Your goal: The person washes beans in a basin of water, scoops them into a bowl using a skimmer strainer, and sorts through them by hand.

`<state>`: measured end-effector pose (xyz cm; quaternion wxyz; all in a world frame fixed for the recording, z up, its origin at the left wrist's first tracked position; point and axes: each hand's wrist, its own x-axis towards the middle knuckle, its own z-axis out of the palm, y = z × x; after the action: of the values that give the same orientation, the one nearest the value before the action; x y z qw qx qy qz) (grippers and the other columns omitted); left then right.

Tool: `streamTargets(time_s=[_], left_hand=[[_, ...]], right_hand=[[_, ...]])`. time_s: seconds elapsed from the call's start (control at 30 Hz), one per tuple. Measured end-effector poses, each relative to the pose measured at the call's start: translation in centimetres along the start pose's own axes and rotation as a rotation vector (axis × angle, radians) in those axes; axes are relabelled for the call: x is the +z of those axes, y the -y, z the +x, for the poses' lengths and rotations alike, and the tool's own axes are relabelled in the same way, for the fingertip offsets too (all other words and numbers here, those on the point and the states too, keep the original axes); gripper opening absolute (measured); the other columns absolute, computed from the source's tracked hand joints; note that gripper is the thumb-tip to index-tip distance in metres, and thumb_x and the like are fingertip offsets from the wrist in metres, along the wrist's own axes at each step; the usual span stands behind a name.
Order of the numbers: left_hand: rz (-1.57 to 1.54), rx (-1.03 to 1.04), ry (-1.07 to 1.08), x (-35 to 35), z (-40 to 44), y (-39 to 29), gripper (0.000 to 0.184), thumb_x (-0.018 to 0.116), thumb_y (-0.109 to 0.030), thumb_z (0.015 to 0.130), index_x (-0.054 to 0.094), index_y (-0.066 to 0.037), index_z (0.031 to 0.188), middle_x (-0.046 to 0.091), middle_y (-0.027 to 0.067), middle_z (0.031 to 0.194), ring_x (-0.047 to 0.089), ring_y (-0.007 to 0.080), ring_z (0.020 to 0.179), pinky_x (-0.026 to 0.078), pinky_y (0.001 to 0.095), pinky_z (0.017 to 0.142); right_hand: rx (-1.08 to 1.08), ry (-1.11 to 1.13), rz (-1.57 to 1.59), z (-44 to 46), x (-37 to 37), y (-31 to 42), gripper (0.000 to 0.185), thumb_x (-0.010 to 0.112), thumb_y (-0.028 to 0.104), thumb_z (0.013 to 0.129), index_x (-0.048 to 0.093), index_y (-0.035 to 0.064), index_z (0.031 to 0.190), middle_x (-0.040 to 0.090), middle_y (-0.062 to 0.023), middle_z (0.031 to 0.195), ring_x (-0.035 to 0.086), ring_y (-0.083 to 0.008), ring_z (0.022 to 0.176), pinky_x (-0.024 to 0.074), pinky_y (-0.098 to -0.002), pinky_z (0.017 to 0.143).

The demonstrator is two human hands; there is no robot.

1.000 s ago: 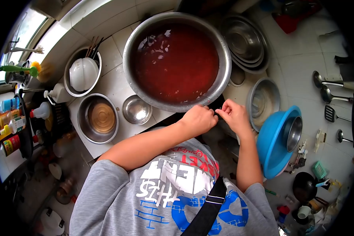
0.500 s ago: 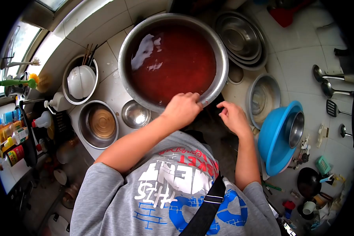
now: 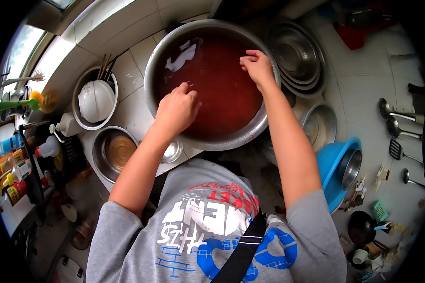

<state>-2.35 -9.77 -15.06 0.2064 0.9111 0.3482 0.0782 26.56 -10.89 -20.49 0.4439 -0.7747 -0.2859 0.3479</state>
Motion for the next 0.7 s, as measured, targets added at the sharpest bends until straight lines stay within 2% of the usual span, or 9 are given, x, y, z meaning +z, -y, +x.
streamTargets(time_s=[0.1, 0.13, 0.2, 0.23, 0.33, 0.47, 0.57, 0.7], left_hand=[[-0.097, -0.015, 0.007, -0.7, -0.9, -0.1, 0.019, 0.073, -0.019, 0.088, 0.072, -0.004, 0.099, 0.065, 0.0139, 0.103, 0.068, 0.0340, 0.092, 0.058, 0.0438, 0.079], [-0.137, -0.022, 0.010, -1.0, -1.3, -0.1, 0.020, 0.073, -0.018, 0.089, 0.072, -0.003, 0.102, 0.065, 0.0141, 0.105, 0.068, 0.0353, 0.091, 0.058, 0.0443, 0.079], [-0.167, -0.040, 0.018, -1.5, -1.9, 0.1, 0.017, 0.073, -0.017, 0.089, 0.072, -0.003, 0.099, 0.066, 0.0126, 0.106, 0.068, 0.0343, 0.092, 0.058, 0.0438, 0.079], [-0.183, -0.050, 0.030, -1.7, -2.2, 0.3, 0.017, 0.073, -0.017, 0.089, 0.072, -0.003, 0.098, 0.066, 0.0123, 0.106, 0.068, 0.0338, 0.092, 0.058, 0.0437, 0.079], [-0.212, -0.073, 0.033, -2.1, -2.9, 0.8, 0.015, 0.073, -0.017, 0.089, 0.073, -0.004, 0.097, 0.066, 0.0107, 0.106, 0.068, 0.0321, 0.093, 0.058, 0.0428, 0.079], [-0.226, -0.085, 0.044, -2.0, -3.1, 1.5, 0.015, 0.073, -0.017, 0.089, 0.073, -0.004, 0.098, 0.065, 0.0104, 0.107, 0.068, 0.0316, 0.095, 0.058, 0.0423, 0.079], [-0.237, -0.082, 0.052, -2.1, -2.8, 1.4, 0.016, 0.073, -0.017, 0.089, 0.073, -0.004, 0.098, 0.066, 0.0103, 0.108, 0.068, 0.0314, 0.096, 0.058, 0.0419, 0.080], [-0.244, -0.055, 0.055, -2.0, -2.4, 1.0, 0.016, 0.073, -0.017, 0.090, 0.073, -0.004, 0.099, 0.066, 0.0102, 0.109, 0.068, 0.0314, 0.097, 0.058, 0.0419, 0.081]], right_hand=[[0.405, -0.143, 0.410, 5.2, 3.1, -1.8, 0.032, 0.053, -0.008, 0.090, 0.059, -0.0043, 0.121, 0.067, -0.0156, 0.109, 0.070, -0.0291, 0.086, 0.0605, -0.0388, 0.076], [0.436, -0.167, 0.517, 5.8, 3.6, -2.0, 0.036, 0.048, -0.010, 0.088, 0.057, -0.0051, 0.122, 0.065, -0.0177, 0.112, 0.069, -0.0315, 0.089, 0.0606, -0.0412, 0.078], [0.500, -0.210, 0.729, 6.7, 4.3, -1.8, 0.044, 0.039, -0.015, 0.084, 0.054, -0.0067, 0.125, 0.060, -0.0218, 0.120, 0.068, -0.0365, 0.095, 0.0607, -0.0459, 0.080], [0.491, -0.231, 0.863, 6.7, 4.7, -1.3, 0.049, 0.035, -0.017, 0.079, 0.052, -0.0100, 0.125, 0.056, -0.0244, 0.125, 0.065, -0.0410, 0.104, 0.0592, -0.0501, 0.086], [0.504, -0.210, 1.105, 7.8, 5.2, -2.0, 0.051, 0.036, -0.016, 0.077, 0.050, -0.0106, 0.127, 0.052, -0.0257, 0.132, 0.063, -0.0450, 0.110, 0.0577, -0.0521, 0.094], [0.538, -0.056, 1.391, 8.9, 5.3, -3.1, 0.045, 0.037, -0.008, 0.083, 0.054, -0.0120, 0.124, 0.061, -0.0281, 0.129, 0.061, -0.0420, 0.122, 0.0548, -0.0493, 0.104], [0.490, -0.039, 1.422, 8.2, 5.5, -1.9, 0.040, 0.037, -0.002, 0.086, 0.058, -0.0127, 0.119, 0.067, -0.0267, 0.119, 0.065, -0.0382, 0.116, 0.0568, -0.0461, 0.101], [0.396, 0.070, 1.322, 6.5, 4.4, 0.1, 0.036, 0.041, 0.004, 0.090, 0.061, -0.0121, 0.115, 0.067, -0.0257, 0.119, 0.066, -0.0368, 0.114, 0.0563, -0.0438, 0.101]])
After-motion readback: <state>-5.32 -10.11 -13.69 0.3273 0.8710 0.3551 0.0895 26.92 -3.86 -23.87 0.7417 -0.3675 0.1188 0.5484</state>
